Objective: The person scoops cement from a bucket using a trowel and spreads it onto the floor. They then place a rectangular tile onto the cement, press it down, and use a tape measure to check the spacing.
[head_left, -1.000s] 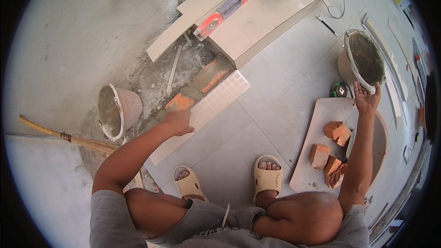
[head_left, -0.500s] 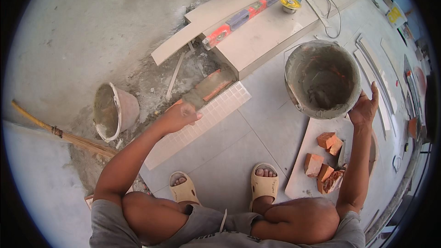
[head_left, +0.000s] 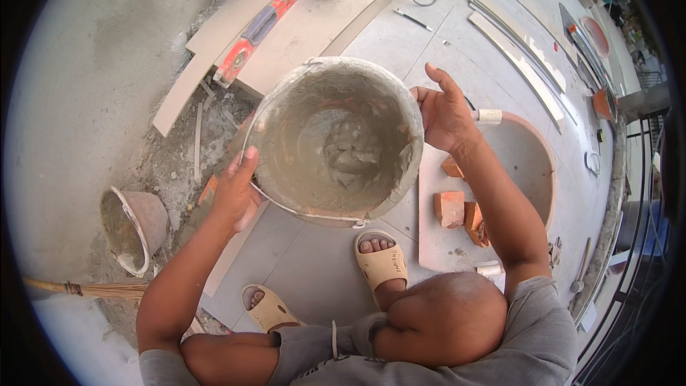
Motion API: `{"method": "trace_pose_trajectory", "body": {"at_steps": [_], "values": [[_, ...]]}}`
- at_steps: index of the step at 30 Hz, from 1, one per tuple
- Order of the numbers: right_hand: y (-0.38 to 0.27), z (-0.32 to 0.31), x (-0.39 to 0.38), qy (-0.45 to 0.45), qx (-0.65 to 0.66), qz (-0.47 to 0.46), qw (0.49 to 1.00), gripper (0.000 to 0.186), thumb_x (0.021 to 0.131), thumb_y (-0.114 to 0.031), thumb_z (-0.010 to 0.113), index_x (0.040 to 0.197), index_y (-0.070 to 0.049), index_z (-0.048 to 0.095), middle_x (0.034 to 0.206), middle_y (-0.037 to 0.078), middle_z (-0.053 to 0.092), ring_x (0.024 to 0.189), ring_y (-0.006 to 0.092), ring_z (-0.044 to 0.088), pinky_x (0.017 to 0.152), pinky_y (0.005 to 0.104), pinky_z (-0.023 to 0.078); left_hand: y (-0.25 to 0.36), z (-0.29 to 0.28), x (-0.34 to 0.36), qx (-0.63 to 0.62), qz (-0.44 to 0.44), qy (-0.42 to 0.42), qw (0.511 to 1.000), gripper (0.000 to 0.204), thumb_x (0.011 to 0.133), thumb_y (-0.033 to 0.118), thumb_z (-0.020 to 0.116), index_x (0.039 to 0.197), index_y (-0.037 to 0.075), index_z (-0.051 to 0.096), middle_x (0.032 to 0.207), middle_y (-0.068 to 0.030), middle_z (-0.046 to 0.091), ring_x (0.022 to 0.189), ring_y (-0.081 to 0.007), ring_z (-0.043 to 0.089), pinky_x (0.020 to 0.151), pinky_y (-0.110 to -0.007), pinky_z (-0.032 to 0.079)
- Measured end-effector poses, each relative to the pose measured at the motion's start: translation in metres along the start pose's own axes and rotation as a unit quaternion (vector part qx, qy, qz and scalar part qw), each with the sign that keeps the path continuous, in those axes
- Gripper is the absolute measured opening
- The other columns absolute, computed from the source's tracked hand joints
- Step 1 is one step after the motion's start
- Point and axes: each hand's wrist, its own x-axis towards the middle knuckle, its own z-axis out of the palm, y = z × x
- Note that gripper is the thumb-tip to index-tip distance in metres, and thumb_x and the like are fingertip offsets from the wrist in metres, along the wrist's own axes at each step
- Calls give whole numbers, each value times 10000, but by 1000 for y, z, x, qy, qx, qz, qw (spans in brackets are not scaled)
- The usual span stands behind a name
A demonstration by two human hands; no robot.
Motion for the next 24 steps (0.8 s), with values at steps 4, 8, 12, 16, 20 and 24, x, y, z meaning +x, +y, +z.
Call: {"method": "trace_pose_trajectory", "body": {"at_steps": [4, 8, 12, 16, 20, 24], "values": [[-20, -41, -41, 98, -376, -48, 920, 476, 919, -489, 664, 895, -14, 663, 810, 73, 655, 730, 199, 649, 689, 354, 539, 13, 20, -12, -72, 16, -34, 997, 518, 1043, 364, 522, 1439, 42, 432, 1389, -95, 541, 1287, -226, 514, 1100, -431, 407], [-52, -110, -118, 242, -735, 23, 633, 422, 847, -400, 723, 889, 19, 700, 788, 172, 678, 760, 257, 662, 715, 365, 538, 12, 23, -28, -64, 8, -12, 998, 478, 1053, 333, 507, 1429, 45, 447, 1398, -91, 539, 1292, -217, 510, 1109, -419, 392], [-27, -176, -175, 255, -798, 201, 508, 435, 808, -365, 702, 915, 55, 733, 902, 238, 705, 881, 381, 679, 821, 445, 534, -1, 22, -22, -50, -6, -30, 998, 469, 1051, 322, 513, 1423, 41, 458, 1381, -89, 550, 1280, -205, 519, 1103, -407, 399], [8, -206, -193, 273, -762, 308, 500, 434, 793, -329, 686, 976, 62, 732, 992, 250, 708, 963, 387, 683, 862, 452, 532, -13, 26, -15, -23, -12, -33, 999, 452, 1048, 311, 527, 1403, 38, 472, 1368, -86, 559, 1252, -186, 538, 1082, -389, 421], [21, -190, -178, 274, -706, 348, 553, 386, 779, -266, 700, 938, 85, 726, 916, 272, 705, 892, 389, 702, 806, 453, 551, -8, 29, -22, -7, -26, -33, 999, 420, 1045, 319, 538, 1359, 42, 500, 1307, -74, 596, 1182, -164, 581, 1019, -349, 467], [5, -202, -208, 359, -799, 129, 464, 248, 703, -83, 601, 836, 102, 699, 802, 302, 672, 789, 415, 702, 745, 486, 564, -19, 37, -12, 20, -41, -29, 999, 393, 1043, 336, 546, 1297, 37, 534, 1206, -49, 636, 1087, -122, 607, 931, -297, 492]]}}
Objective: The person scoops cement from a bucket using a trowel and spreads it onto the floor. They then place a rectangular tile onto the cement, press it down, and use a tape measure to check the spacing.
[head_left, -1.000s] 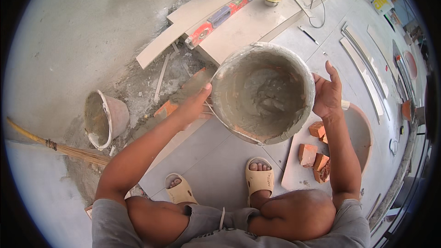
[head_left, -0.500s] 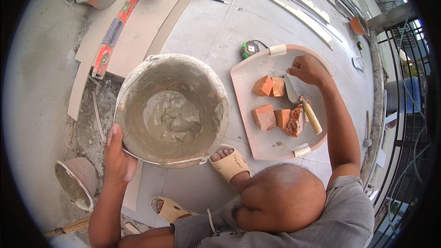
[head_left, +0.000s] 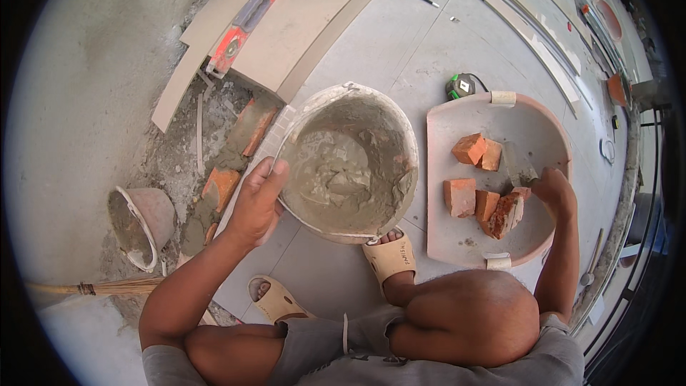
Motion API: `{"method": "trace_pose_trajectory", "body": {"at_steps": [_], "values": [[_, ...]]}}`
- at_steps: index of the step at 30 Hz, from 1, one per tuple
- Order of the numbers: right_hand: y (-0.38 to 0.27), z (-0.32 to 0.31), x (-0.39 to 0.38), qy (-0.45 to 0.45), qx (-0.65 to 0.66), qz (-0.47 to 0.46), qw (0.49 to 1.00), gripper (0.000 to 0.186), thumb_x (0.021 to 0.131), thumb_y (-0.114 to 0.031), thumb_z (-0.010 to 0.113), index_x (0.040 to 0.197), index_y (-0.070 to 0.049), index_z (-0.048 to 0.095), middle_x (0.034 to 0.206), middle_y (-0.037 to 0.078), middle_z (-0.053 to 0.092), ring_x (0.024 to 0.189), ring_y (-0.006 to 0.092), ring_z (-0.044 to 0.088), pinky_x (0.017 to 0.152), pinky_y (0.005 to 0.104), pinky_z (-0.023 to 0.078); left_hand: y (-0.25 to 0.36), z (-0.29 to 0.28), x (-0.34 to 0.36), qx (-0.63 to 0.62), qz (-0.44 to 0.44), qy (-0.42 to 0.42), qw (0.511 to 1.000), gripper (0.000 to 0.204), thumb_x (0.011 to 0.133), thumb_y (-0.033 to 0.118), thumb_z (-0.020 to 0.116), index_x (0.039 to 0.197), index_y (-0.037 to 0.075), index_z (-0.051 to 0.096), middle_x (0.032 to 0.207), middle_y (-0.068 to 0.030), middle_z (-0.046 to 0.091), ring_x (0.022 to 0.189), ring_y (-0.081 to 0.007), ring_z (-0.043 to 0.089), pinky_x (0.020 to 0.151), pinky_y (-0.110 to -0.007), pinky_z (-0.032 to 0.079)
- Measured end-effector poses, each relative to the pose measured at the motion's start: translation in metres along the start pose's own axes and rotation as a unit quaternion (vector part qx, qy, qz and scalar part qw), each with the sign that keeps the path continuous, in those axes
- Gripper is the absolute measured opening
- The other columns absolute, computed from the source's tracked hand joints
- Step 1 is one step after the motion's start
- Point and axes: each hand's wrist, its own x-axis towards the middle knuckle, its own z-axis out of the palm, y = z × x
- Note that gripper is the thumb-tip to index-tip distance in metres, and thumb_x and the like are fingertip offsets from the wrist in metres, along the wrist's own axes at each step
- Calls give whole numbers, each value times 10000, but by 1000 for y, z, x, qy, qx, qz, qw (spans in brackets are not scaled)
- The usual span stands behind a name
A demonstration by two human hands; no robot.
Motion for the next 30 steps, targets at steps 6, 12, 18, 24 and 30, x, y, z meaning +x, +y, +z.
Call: {"method": "trace_pose_trajectory", "body": {"at_steps": [6, 12, 18, 24, 30], "values": [[-99, -120, -6, -97, 115, -274, 950, 291, 828, -194, 592, 962, 57, 653, 920, 305, 654, 926, 484, 625, 804, 530, 487, 4, -3, -17, 95, -12, 34, 995, 403, 1047, 367, 534, 1215, 3, 573, 1107, -52, 655, 1010, -79, 588, 855, -251, 481], [-235, -136, -35, -201, 94, -487, 845, 314, 824, -222, 727, 1021, 9, 646, 813, 227, 662, 831, 417, 648, 763, 470, 496, 13, 5, -61, 174, -16, 80, 981, 388, 1054, 381, 522, 1072, 2, 604, 928, 9, 609, 890, -35, 525, 771, -237, 450], [-359, -110, -43, -287, -31, -677, 677, 297, 904, -284, 660, 917, 12, 641, 774, 226, 662, 809, 410, 661, 742, 490, 510, -27, -30, -163, 111, -27, 219, 969, 336, 1048, 358, 543, 1033, 28, 607, 876, 39, 575, 804, -24, 504, 697, -240, 443], [-421, -80, -83, -141, -43, -801, 581, 248, 897, -264, 688, 964, -28, 653, 854, 143, 666, 806, 335, 677, 721, 431, 535, -58, -53, -236, 140, -84, 383, 909, 344, 1052, 384, 524, 866, 98, 571, 735, 109, 450, 698, 9, 385, 625, -203, 350], [-447, -30, -158, -82, -65, -854, 510, 216, 883, -218, 677, 937, -9, 664, 863, 135, 668, 812, 291, 682, 715, 398, 542, -118, -92, -291, 89, -50, 415, 904, 376, 1046, 419, 523, 1018, 67, 653, 932, 41, 645, 837, -35, 530, 794, -242, 455]]}}
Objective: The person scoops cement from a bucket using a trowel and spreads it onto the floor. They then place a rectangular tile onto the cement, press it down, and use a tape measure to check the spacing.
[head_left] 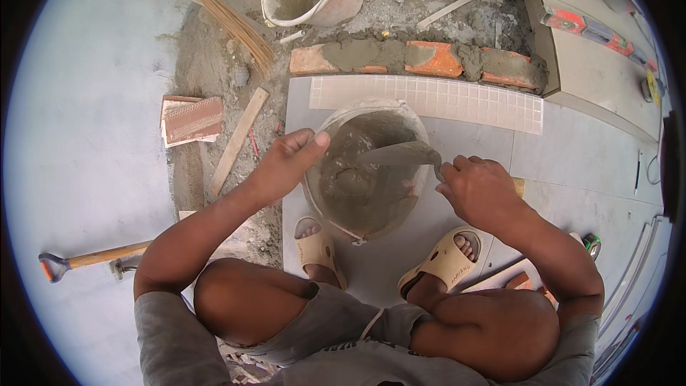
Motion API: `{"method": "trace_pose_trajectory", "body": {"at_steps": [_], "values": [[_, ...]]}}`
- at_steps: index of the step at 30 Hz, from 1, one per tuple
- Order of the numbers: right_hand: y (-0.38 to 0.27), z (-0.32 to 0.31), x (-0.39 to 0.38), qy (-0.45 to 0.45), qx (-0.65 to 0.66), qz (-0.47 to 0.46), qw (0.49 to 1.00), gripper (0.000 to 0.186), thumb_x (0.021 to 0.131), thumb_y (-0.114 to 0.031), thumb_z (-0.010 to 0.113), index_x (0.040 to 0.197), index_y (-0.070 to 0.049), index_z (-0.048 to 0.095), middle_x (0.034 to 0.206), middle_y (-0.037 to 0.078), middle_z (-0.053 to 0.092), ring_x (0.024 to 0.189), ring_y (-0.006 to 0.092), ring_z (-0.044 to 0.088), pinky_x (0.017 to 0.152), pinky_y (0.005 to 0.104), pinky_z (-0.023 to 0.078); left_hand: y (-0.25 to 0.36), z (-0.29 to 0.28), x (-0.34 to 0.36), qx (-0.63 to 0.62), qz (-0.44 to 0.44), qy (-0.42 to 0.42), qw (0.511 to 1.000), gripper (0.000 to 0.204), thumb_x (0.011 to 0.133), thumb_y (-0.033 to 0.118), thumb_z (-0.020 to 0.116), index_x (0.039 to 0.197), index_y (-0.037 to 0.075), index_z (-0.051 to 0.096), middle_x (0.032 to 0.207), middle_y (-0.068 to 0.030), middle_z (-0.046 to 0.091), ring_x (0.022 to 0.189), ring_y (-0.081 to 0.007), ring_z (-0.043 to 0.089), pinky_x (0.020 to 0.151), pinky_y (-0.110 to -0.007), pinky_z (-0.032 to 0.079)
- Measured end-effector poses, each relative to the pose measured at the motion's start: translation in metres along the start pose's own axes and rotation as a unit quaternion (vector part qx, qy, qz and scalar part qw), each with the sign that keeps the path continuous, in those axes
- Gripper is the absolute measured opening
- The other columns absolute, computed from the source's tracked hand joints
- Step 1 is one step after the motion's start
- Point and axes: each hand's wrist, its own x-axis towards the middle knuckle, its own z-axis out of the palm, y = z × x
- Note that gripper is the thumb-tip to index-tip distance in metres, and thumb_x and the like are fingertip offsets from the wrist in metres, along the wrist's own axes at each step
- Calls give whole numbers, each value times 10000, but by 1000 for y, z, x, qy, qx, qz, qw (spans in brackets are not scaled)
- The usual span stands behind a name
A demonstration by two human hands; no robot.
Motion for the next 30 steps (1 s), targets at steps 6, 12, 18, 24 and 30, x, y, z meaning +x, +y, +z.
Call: {"method": "trace_pose_trajectory", "body": {"at_steps": [6, 12, 18, 24, 30], "values": [[-48, 38, 46, -35, -116, -32, 992, 172, 898, -176, 618, 925, -13, 664, 872, 150, 662, 830, 296, 678, 728, 399, 548, -12, -6, 4, -81, 23, -3, 996, 393, 1041, 440, 526, 952, 75, 638, 876, 69, 602, 792, -26, 493, 738, -229, 432], [-74, 14, 47, -120, -84, -35, 989, 136, 816, -87, 616, 866, 3, 705, 872, 193, 675, 797, 323, 705, 694, 410, 564, -11, -13, -12, 4, 91, -32, 995, 444, 1031, 486, 524, 858, 80, 579, 742, 94, 454, 704, -25, 381, 624, -227, 348], [-89, 16, 57, -156, -44, 84, 983, 209, 899, -143, 587, 802, -5, 710, 834, 234, 685, 797, 343, 711, 700, 440, 564, -15, -12, -17, 23, 107, -66, 992, 469, 1028, 487, 527, 844, 57, 557, 727, 76, 441, 695, -29, 383, 588, -253, 347], [-92, 13, 76, -251, -8, 46, 967, 276, 926, -215, 591, 837, 19, 707, 827, 229, 694, 817, 386, 692, 739, 460, 559, -24, -5, -21, 15, 120, -46, 992, 482, 1030, 477, 527, 840, 35, 555, 710, 56, 456, 686, -41, 390, 574, -259, 352], [-44, 44, 65, -186, 199, -11, 962, 292, 931, -264, 640, 1006, 7, 720, 814, 193, 704, 896, 342, 703, 833, 432, 539, -35, -14, -18, 5, 126, -6, 992, 502, 1031, 499, 512, 826, 42, 541, 715, 55, 451, 703, -49, 390, 593, -280, 361]]}}
